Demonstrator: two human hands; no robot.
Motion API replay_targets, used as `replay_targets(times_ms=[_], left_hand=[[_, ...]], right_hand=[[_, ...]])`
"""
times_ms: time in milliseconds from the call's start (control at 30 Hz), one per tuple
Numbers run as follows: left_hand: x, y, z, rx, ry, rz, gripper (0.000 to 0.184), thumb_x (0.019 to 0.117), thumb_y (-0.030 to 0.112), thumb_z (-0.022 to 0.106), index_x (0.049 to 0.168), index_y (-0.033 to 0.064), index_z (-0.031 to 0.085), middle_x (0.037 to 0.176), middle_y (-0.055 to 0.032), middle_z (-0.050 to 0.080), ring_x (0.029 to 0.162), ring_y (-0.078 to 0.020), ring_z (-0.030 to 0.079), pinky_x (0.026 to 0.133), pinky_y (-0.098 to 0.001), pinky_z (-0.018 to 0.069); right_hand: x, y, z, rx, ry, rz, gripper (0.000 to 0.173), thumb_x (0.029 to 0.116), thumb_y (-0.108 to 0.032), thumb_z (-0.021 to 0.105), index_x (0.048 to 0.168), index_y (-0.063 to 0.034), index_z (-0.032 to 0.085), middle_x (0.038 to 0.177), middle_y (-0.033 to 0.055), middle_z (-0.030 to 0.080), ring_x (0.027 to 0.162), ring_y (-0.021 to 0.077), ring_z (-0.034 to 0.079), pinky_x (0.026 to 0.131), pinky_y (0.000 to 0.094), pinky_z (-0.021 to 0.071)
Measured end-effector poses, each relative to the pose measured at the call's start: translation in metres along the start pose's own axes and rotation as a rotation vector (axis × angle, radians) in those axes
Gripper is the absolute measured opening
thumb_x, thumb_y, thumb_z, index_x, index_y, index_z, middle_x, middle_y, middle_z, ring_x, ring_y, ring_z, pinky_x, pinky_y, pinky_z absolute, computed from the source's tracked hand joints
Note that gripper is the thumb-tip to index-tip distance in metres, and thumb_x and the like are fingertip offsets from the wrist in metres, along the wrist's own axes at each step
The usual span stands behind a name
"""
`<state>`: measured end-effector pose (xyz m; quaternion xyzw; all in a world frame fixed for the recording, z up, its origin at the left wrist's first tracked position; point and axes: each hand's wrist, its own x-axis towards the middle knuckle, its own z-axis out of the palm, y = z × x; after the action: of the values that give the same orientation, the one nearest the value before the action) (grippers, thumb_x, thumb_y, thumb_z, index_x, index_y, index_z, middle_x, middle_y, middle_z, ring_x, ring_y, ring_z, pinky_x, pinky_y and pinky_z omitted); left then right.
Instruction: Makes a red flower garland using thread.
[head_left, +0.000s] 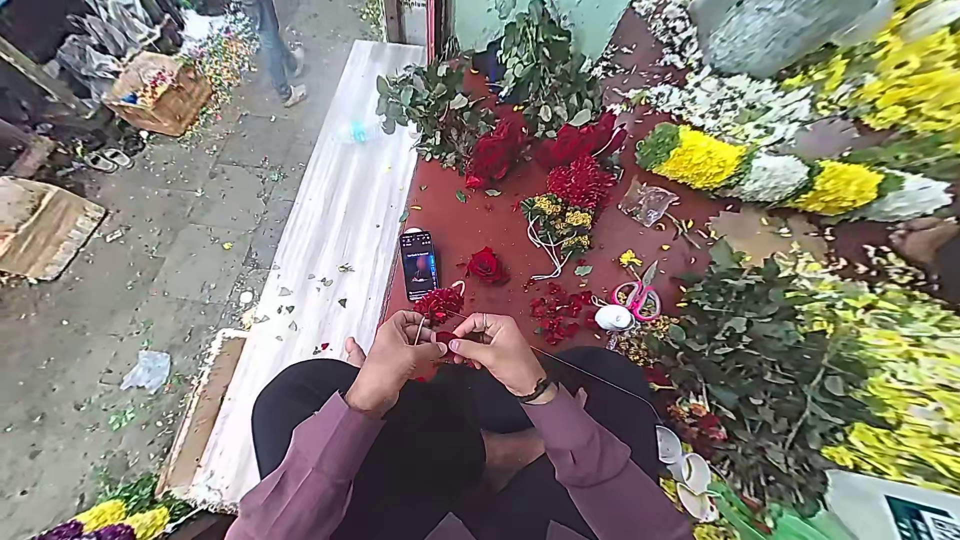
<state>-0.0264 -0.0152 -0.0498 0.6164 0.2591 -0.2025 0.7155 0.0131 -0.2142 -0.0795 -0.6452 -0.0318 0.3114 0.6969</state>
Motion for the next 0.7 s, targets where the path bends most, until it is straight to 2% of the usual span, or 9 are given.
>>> replay_targets(times_ms=[100,200,367,400,467,533,700], left_hand=[[0.001,-0.001,0.000,0.008,0.024,-0.026,0.054,0.0751,-0.001,0.085,0.119,-0.0025,0.053,0.092,-0.0127,0.072,0.079,-0.0203,0.071,0.068,-0.0329,0.0608],[0.002,-0.002,-0.001,-0.019,0.038,-0.026,0.055,0.0729,-0.001,0.086,0.117,-0.0027,0.053,0.089,-0.0129,0.070,0.076,-0.0219,0.071,0.069,-0.0353,0.0621],[0.001,0.000,-0.002,-0.069,0.030,-0.011,0.049,0.0754,-0.004,0.076,0.118,-0.0036,0.052,0.091,-0.0135,0.070,0.078,-0.0229,0.070,0.071,-0.0370,0.0620],[0.000,0.001,-0.001,-0.087,0.033,-0.011,0.046,0.0771,-0.005,0.073,0.118,-0.0037,0.052,0.091,-0.0136,0.069,0.077,-0.0228,0.070,0.071,-0.0375,0.0618],[-0.001,0.003,0.000,-0.141,0.034,-0.015,0.034,0.0868,-0.001,0.066,0.117,-0.0044,0.052,0.092,-0.0144,0.068,0.075,-0.0229,0.069,0.070,-0.0384,0.0620],[-0.001,0.004,0.000,-0.189,0.035,-0.029,0.027,0.0943,0.005,0.065,0.116,-0.0043,0.054,0.092,-0.0151,0.067,0.072,-0.0229,0.069,0.069,-0.0387,0.0618],[0.000,-0.001,-0.002,-0.145,0.020,0.012,0.041,0.0819,-0.005,0.075,0.116,-0.0048,0.052,0.089,-0.0139,0.068,0.073,-0.0226,0.069,0.068,-0.0369,0.0613]], right_hand=[[0.001,0.004,0.000,0.057,-0.019,-0.005,0.016,0.0894,-0.003,0.074,0.103,0.0041,0.069,0.087,0.0129,0.074,0.065,0.0176,0.069,0.055,0.0292,0.0584],[0.002,0.008,0.001,0.153,-0.033,-0.035,0.014,0.0915,0.001,0.070,0.105,0.0057,0.072,0.090,0.0145,0.074,0.068,0.0181,0.069,0.057,0.0301,0.0582],[0.003,0.013,0.003,0.219,-0.028,-0.033,0.014,0.0949,0.003,0.061,0.100,0.0054,0.074,0.088,0.0136,0.073,0.069,0.0174,0.068,0.062,0.0315,0.0594],[0.003,0.014,0.002,0.218,-0.030,-0.039,0.016,0.0947,0.003,0.059,0.100,0.0055,0.074,0.089,0.0138,0.073,0.069,0.0175,0.068,0.063,0.0320,0.0596],[0.002,0.014,0.001,0.197,-0.048,-0.074,0.017,0.0929,0.004,0.058,0.100,0.0057,0.074,0.095,0.0147,0.073,0.072,0.0178,0.068,0.065,0.0326,0.0603],[0.002,0.014,0.000,0.147,-0.074,-0.136,0.017,0.0887,0.006,0.060,0.099,0.0055,0.074,0.102,0.0155,0.072,0.076,0.0184,0.069,0.067,0.0328,0.0610],[0.003,0.013,-0.003,-0.005,-0.126,-0.249,0.021,0.0820,0.004,0.074,0.103,0.0031,0.074,0.110,0.0135,0.072,0.094,0.0212,0.072,0.080,0.0365,0.0639]])
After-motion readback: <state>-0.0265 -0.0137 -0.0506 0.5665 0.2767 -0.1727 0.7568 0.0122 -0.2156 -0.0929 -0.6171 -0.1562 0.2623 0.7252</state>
